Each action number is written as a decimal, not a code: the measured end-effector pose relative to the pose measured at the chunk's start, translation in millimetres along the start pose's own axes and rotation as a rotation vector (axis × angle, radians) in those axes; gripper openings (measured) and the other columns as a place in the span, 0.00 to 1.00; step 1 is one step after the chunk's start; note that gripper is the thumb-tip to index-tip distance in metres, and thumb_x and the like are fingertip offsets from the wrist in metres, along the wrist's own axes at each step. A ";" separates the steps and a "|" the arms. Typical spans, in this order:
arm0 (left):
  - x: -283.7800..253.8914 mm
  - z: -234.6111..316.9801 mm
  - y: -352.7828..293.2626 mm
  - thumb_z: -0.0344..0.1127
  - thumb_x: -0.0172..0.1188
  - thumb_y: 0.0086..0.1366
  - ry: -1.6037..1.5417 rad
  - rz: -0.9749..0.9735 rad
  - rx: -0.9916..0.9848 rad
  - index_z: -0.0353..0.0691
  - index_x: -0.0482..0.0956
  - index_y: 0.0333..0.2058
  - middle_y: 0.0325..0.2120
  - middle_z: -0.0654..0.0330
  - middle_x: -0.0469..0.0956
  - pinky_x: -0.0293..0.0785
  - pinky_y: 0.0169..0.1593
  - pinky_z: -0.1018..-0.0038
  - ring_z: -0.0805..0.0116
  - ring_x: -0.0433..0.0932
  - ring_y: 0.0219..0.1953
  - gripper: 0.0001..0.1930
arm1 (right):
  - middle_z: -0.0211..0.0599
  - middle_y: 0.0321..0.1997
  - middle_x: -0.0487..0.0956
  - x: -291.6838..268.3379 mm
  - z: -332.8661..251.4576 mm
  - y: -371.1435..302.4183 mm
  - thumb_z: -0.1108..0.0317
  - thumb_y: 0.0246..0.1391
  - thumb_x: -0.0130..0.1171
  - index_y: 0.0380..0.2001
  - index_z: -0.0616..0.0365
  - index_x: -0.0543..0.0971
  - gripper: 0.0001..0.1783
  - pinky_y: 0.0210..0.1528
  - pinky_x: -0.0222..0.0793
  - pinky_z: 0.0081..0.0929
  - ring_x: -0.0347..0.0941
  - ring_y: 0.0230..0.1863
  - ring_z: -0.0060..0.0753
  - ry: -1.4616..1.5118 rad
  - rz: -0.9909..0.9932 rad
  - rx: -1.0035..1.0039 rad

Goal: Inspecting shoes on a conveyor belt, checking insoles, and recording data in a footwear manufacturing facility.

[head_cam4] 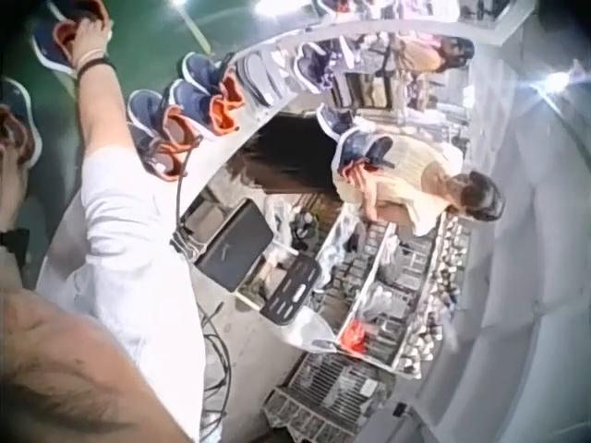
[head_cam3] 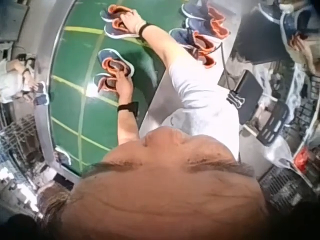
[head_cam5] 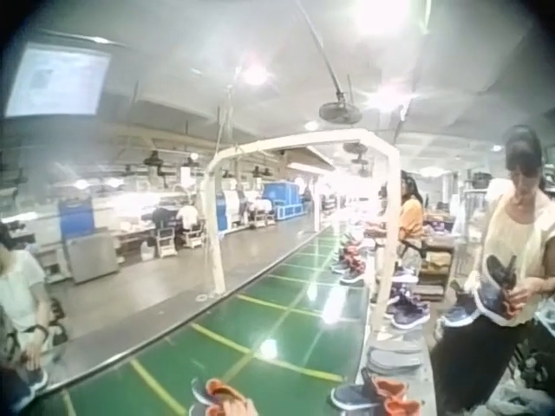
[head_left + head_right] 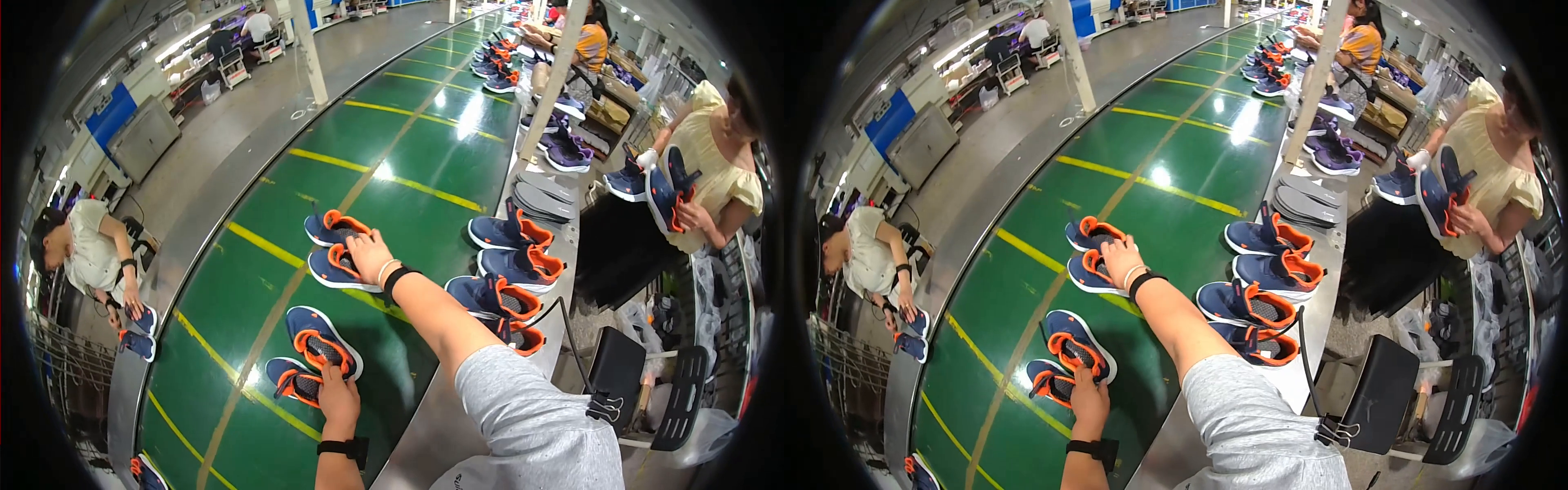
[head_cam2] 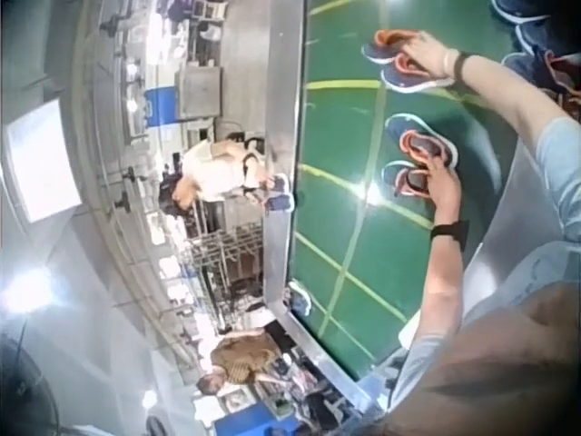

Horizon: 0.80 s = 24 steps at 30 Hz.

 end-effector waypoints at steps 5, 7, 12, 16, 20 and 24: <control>-6.4 -17.0 -0.3 0.33 0.59 0.52 -0.184 -0.009 -0.021 0.32 0.65 0.34 0.35 0.44 0.67 0.66 0.39 0.58 0.43 0.68 0.36 0.15 | 0.38 0.27 0.80 16.8 -12.1 -7.0 0.67 0.46 0.49 0.34 0.56 0.74 0.11 0.58 0.42 0.51 0.77 0.31 0.39 0.049 -0.115 0.103; -8.5 -27.6 -15.8 0.33 0.59 0.51 -0.176 -0.007 -0.036 0.32 0.66 0.33 0.33 0.44 0.68 0.66 0.39 0.58 0.42 0.68 0.37 0.15 | 0.39 0.28 0.79 18.1 -34.6 -29.5 0.67 0.45 0.50 0.34 0.56 0.75 0.11 0.57 0.42 0.52 0.77 0.32 0.38 0.059 -0.121 0.039; -26.9 -31.9 -84.6 0.35 0.63 0.48 -0.194 -0.081 -0.062 0.30 0.68 0.35 0.30 0.42 0.72 0.67 0.40 0.60 0.41 0.71 0.36 0.19 | 0.34 0.20 0.77 -0.3 -86.7 -126.7 0.66 0.39 0.54 0.19 0.50 0.78 0.04 0.38 0.52 0.42 0.75 0.26 0.36 0.238 -0.104 -0.158; -47.0 -4.9 -168.1 0.36 0.64 0.46 -0.213 -0.097 -0.086 0.33 0.71 0.37 0.31 0.45 0.75 0.70 0.40 0.64 0.47 0.75 0.37 0.20 | 0.37 0.22 0.77 -49.5 -105.7 -219.7 0.68 0.40 0.54 0.31 0.57 0.72 0.12 0.46 0.53 0.45 0.74 0.28 0.40 0.297 -0.274 -0.224; -48.1 28.2 -250.5 0.41 0.54 0.57 -0.158 -0.329 -0.115 0.27 0.70 0.41 0.36 0.45 0.74 0.67 0.44 0.64 0.50 0.73 0.40 0.20 | 0.33 0.20 0.75 -56.6 -112.9 -312.7 0.64 0.35 0.59 0.24 0.56 0.74 0.11 0.42 0.55 0.42 0.74 0.25 0.38 0.234 -0.154 -0.257; -35.1 54.6 -309.8 0.39 0.58 0.52 -0.181 -0.368 -0.076 0.32 0.69 0.35 0.34 0.42 0.68 0.66 0.41 0.59 0.43 0.69 0.38 0.17 | 0.35 0.20 0.75 -73.3 -115.0 -392.0 0.63 0.36 0.58 0.26 0.58 0.73 0.13 0.45 0.54 0.40 0.73 0.25 0.38 0.215 -0.290 -0.195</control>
Point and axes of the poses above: each hand's wrist, its own y-axis towards the middle knuckle, its own x-axis out of the palm, z = x × y, the point moved 1 cm from there along y, towards the middle knuckle
